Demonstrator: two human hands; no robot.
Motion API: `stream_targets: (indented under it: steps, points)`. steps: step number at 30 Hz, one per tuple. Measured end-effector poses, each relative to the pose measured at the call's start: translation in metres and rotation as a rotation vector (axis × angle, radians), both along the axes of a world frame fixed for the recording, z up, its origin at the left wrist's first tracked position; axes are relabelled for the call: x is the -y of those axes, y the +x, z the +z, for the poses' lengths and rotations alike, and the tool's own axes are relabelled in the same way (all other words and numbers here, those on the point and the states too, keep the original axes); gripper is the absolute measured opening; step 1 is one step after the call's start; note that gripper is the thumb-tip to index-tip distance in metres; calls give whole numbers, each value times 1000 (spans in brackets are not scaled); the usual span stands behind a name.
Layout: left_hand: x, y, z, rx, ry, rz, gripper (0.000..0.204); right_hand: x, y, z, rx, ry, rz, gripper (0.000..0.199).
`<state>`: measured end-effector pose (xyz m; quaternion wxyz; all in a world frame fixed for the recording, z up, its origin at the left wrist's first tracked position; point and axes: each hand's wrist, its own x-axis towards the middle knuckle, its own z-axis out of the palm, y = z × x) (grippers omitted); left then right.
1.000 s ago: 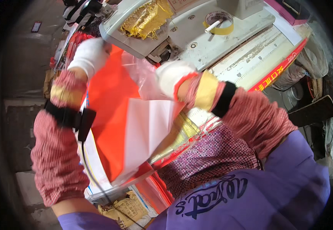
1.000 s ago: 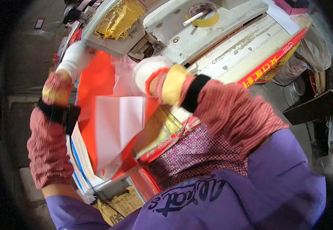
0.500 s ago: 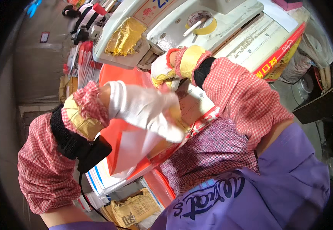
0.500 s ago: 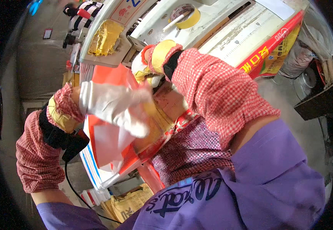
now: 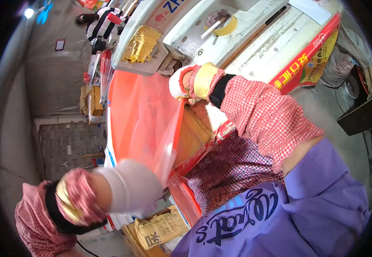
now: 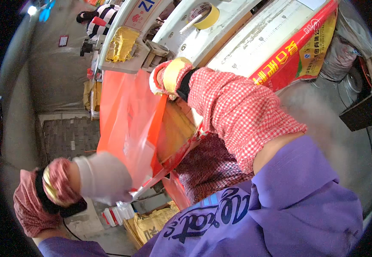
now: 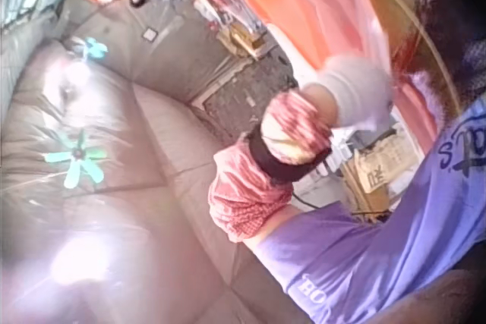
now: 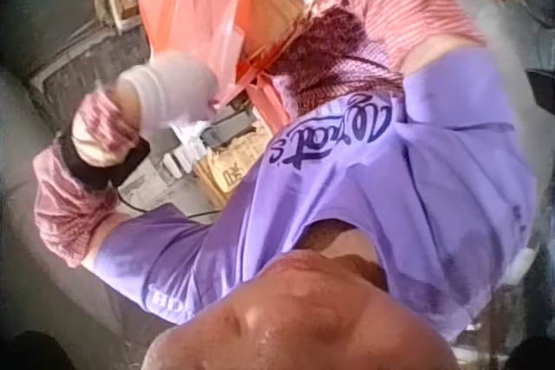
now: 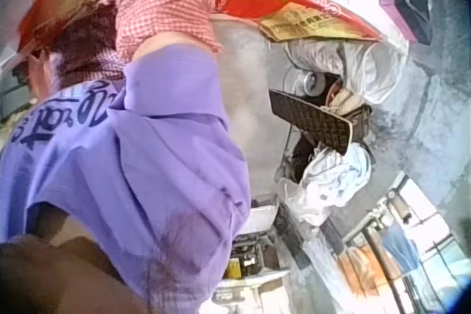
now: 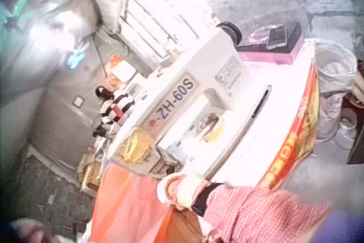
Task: Folding and stacking large industrial plastic/woven bags after production.
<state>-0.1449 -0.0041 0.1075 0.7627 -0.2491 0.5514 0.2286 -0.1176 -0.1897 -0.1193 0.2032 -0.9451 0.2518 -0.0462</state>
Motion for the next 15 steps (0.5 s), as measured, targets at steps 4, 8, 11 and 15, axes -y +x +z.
stream_targets:
  steps: [4, 8, 11, 15]
  points:
    - [-36, -23, -44, -282, 81, -110, 11, -68, -29, 20, 141, 65, -167, 20]
    - [-40, -44, -75, -695, 52, -108, 9, -144, 5, -43, -287, -787, -225, 15]
    - [-31, -34, -67, -762, -6, 7, 9, -155, 26, -77, -169, -760, -720, 5]
    - [-21, -17, -63, -643, -64, -45, 10, -167, 3, -2, 249, -217, -885, 6]
